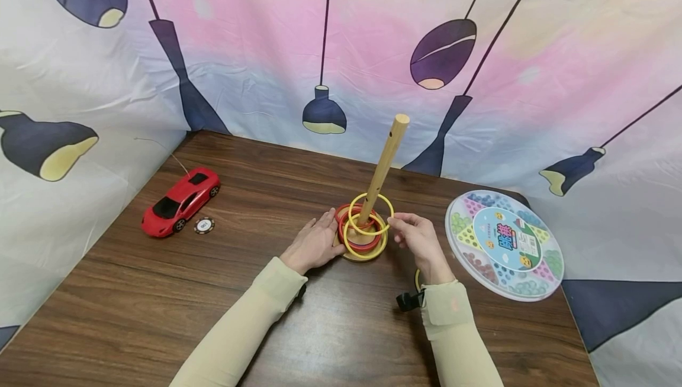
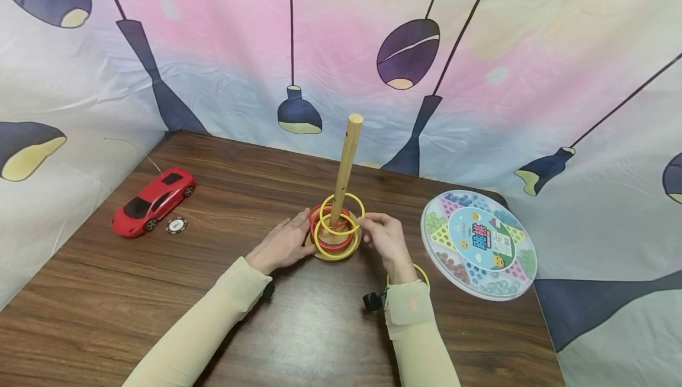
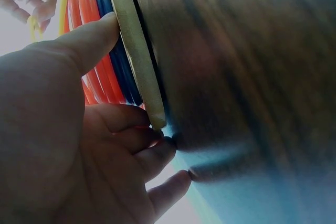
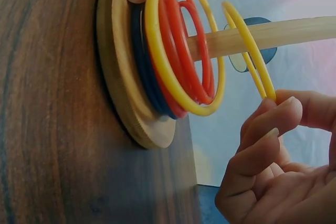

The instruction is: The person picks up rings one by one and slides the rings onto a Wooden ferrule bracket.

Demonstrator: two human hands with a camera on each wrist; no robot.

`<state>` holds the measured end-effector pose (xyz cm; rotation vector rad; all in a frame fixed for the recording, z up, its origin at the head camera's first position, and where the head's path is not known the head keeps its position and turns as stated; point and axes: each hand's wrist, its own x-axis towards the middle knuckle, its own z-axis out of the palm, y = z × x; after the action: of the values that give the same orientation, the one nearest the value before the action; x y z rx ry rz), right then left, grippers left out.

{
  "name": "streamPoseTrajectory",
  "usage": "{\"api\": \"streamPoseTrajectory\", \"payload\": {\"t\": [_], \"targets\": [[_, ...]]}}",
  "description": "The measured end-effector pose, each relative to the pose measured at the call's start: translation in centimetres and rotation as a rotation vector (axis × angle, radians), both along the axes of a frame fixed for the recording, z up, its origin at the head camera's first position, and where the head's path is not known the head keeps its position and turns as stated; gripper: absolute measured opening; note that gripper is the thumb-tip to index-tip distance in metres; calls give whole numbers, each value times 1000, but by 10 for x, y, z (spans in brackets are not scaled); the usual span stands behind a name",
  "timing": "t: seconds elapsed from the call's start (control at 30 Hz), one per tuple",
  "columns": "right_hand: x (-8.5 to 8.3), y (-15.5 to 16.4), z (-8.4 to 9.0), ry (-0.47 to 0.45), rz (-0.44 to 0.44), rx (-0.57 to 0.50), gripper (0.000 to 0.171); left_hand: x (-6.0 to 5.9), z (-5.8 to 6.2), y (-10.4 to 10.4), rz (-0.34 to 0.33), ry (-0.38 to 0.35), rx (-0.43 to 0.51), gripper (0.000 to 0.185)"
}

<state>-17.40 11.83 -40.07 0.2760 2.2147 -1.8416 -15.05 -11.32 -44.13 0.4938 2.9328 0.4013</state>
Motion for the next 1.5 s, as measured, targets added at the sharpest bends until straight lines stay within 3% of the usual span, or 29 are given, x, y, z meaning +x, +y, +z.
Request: {"api": "streamPoseTrajectory", "payload": {"t": [0.2, 1.5], "targets": [[1, 1, -4, 2, 45, 34, 29, 0, -1, -1, -2, 7, 2, 74], [-1, -2, -18, -36, 77, 58, 28, 1, 2, 1, 10, -21, -5, 73]]}}
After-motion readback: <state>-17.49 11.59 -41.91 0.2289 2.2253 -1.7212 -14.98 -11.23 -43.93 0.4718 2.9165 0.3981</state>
